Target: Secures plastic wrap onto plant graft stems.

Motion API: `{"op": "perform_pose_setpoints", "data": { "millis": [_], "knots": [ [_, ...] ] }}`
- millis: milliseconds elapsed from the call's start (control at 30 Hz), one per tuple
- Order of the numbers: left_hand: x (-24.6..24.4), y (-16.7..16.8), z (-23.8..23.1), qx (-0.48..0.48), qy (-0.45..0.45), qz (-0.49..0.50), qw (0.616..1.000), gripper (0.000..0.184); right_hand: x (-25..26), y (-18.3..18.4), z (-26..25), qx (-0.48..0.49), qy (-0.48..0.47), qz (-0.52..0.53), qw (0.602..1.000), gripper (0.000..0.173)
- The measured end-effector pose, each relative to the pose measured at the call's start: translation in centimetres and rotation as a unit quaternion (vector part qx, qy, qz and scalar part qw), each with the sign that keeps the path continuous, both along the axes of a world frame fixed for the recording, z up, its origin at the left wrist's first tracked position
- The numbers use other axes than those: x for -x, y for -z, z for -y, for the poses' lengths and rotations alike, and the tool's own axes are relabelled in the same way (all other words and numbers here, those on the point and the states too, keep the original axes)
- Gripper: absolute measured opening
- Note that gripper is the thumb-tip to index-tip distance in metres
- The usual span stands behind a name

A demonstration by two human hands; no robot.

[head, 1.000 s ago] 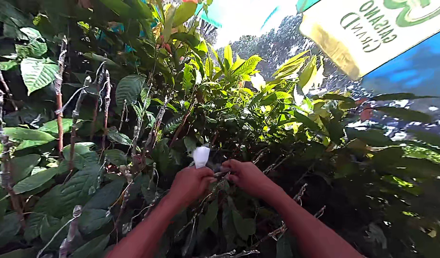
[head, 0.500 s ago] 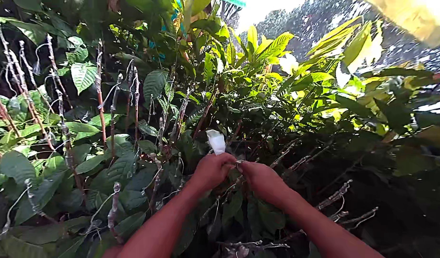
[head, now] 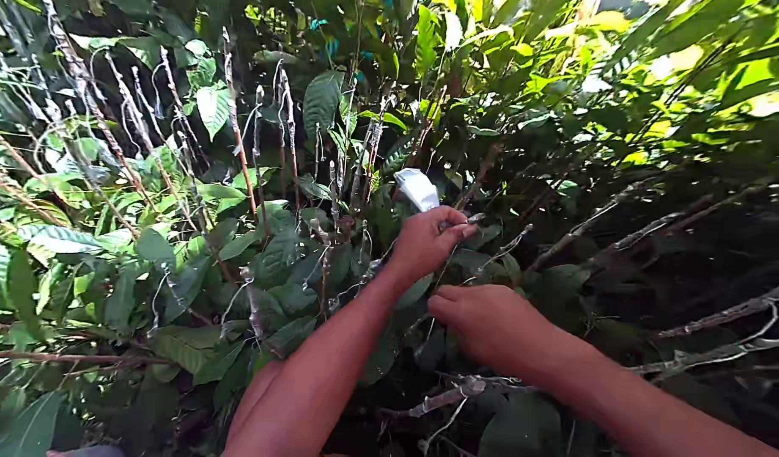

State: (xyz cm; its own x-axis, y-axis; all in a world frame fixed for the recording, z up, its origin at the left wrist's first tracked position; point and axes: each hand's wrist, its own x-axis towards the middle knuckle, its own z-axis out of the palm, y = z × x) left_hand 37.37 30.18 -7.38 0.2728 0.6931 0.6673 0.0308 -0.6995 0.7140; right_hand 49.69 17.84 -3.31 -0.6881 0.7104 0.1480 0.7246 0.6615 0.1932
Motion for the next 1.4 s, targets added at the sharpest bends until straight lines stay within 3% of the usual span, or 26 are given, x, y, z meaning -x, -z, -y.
{"op": "perform_pose_setpoints", "data": {
  "millis": [67,167,267,333,367,467,567,600,667,767,833,933,1067,1133,1267,1400],
  "knots": [
    [-0.2,0.7,0.7,-0.047,0.018,-0.039,0.998,0.013,0.1,-3.4,-0.2,0.026,0.019,-0.008,0.999,0.014],
    [-0.4,1.6,1.0,-0.065,0.064,-0.042,0.995,0.021,-4.1,-6.1,-4.8,-0.059,0.082,-0.226,0.969,0.019],
    [0.2,1.7,0.6,-0.005,0.091,0.002,0.996,0.039,-6.0,-3.4,-5.9,0.166,0.167,-0.471,0.850,0.015],
    [0.4,1.8,0.3,-0.009,0.081,0.036,0.996,0.022,-5.8,-1.8,-5.4,0.273,0.143,-0.540,0.784,0.014],
    [0.5,1.8,0.3,-0.016,0.071,0.044,0.996,0.016,-5.8,-1.2,-5.1,0.283,0.120,-0.542,0.782,0.012],
    [0.1,1.6,0.1,-0.043,0.043,0.076,0.995,0.012,-4.6,-0.4,-4.6,0.180,0.134,-0.478,0.849,0.025],
    [-0.3,1.3,0.2,-0.009,0.074,0.061,0.995,0.013,-3.3,0.0,-5.4,0.035,0.211,-0.531,0.820,0.015],
    [-0.3,1.2,0.2,0.012,0.090,0.048,0.995,0.014,-3.4,0.3,-5.8,-0.022,0.207,-0.512,0.833,0.015],
    [0.0,0.8,-0.2,0.035,0.102,0.043,0.993,0.015,-3.8,1.4,-6.6,-0.191,0.127,-0.382,0.895,0.018],
    [0.7,0.2,-0.6,0.045,0.101,0.048,0.993,0.013,-4.3,1.4,-7.2,-0.326,0.028,-0.247,0.912,0.016],
    [1.2,0.0,-0.4,0.044,0.100,0.042,0.993,0.015,-5.0,1.1,-7.0,-0.308,0.029,-0.238,0.920,0.018],
    [1.7,-0.3,-0.9,0.043,0.041,0.065,0.996,0.018,-5.1,1.8,-5.9,-0.207,0.032,-0.260,0.943,0.023],
    [0.8,-0.7,-1.4,0.067,-0.013,0.080,0.994,0.013,-2.2,3.2,-3.2,-0.019,-0.081,-0.303,0.949,0.024],
    [0.4,-1.2,-1.2,0.084,-0.039,0.077,0.993,0.016,-2.3,1.3,-2.3,-0.053,-0.049,-0.272,0.959,0.021],
    [3.1,-4.2,1.2,0.085,-0.014,0.070,0.994,0.052,-4.8,-4.5,2.8,-0.216,0.053,-0.269,0.937,0.034],
    [8.7,-9.1,7.0,-0.101,0.057,0.118,0.986,0.054,-7.8,-9.8,10.5,-0.302,0.026,-0.369,0.879,0.060]
  ]
}}
